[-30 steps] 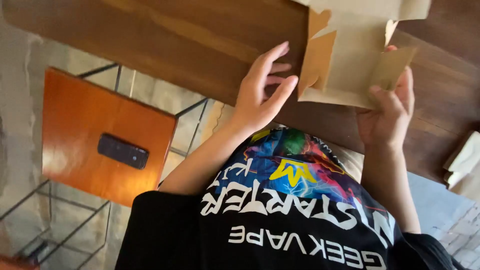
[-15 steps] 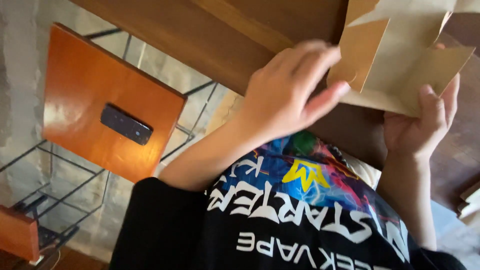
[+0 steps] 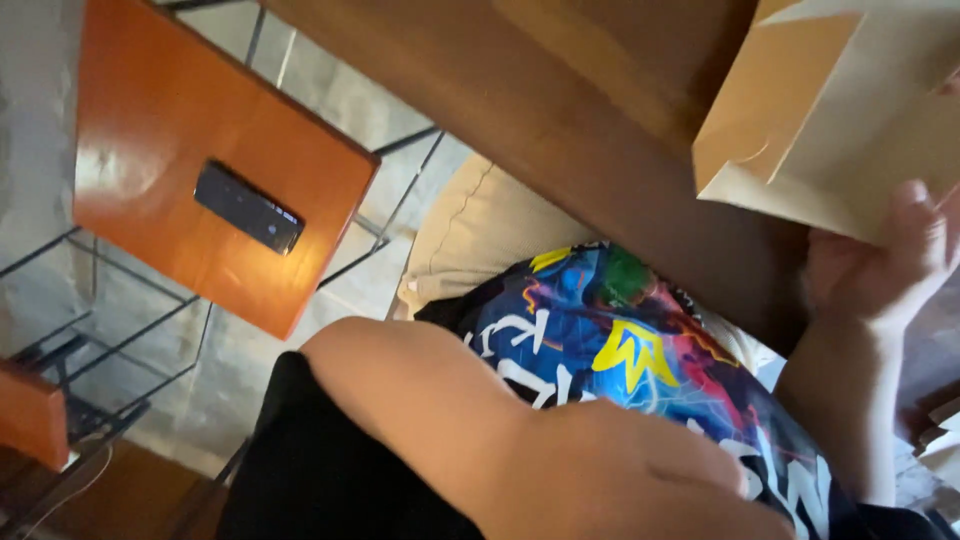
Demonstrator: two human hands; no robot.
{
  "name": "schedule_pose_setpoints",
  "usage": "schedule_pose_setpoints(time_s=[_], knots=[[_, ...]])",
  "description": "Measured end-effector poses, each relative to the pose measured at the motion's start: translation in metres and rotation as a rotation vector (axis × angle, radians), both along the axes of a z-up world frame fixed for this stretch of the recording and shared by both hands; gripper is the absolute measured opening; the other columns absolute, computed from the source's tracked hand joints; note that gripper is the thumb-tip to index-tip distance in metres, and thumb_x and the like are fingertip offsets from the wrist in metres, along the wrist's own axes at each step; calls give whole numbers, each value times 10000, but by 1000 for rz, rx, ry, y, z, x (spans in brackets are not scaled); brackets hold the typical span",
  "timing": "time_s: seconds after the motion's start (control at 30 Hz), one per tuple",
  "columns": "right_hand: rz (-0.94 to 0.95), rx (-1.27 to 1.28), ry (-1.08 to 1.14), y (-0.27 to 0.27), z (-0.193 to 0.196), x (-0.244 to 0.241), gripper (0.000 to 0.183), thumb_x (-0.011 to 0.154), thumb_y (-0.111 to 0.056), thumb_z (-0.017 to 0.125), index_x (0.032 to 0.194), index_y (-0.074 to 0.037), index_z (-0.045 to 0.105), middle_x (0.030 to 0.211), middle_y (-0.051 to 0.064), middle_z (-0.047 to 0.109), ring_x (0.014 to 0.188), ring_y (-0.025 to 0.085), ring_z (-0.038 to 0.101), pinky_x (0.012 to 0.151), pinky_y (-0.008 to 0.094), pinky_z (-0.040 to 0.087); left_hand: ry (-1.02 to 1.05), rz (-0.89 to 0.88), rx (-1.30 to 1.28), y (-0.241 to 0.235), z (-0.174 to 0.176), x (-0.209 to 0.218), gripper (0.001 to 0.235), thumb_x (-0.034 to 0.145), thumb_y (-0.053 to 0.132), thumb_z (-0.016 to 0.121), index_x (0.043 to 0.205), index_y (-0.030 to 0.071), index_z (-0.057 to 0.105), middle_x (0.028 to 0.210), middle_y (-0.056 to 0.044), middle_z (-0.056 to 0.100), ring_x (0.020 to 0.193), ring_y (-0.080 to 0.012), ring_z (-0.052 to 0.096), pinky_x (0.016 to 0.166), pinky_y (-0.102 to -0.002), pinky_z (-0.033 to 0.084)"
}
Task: The person assembles a flat brown paper takeout box by folding its sides and locking the tabs into place. They then open the box, press the bottom flat, and fold the side flaps inward to prepare it for use.
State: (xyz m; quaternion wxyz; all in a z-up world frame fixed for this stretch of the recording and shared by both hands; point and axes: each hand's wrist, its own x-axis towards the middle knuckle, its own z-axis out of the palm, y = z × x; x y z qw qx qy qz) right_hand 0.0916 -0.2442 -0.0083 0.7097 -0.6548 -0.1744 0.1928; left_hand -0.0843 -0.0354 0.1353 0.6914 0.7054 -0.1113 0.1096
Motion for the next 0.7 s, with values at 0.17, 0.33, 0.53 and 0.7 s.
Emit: schedule_pose_setpoints(time_s=[0.17,0.33,0.53,0.7], knots=[[-38,-13,-24,14,13,-9,536,1082,-104,324,1618,-109,318,1654,209,338,1580,408,357,1376,562,354,12,28,74,-11,-5,1,131,1039,-29,491,922,26,513,987,-104,514,700,-249,409,626,-374,323],[-142,-67,86,11,11,-8,546,1033,-184,434,1569,-105,368,1539,172,445,1418,323,495,1215,454,484,27,76,154,-20,-12,0,92,1009,51,515,918,42,528,956,-86,509,701,-238,420,628,-365,331],[-501,34,341,-7,7,0,615,930,-84,580,1525,-165,444,1564,59,581,1390,205,634,1159,377,600,-36,16,242,-14,-11,12,110,968,158,544,912,63,547,914,-63,503,703,-223,436,630,-353,343],[-290,-87,258,-8,25,0,555,968,-207,552,1481,-73,389,1126,20,562,1000,113,565,858,251,496,-89,-100,310,-18,-18,27,181,927,266,571,906,86,566,872,-41,496,705,-207,451,633,-340,354]])
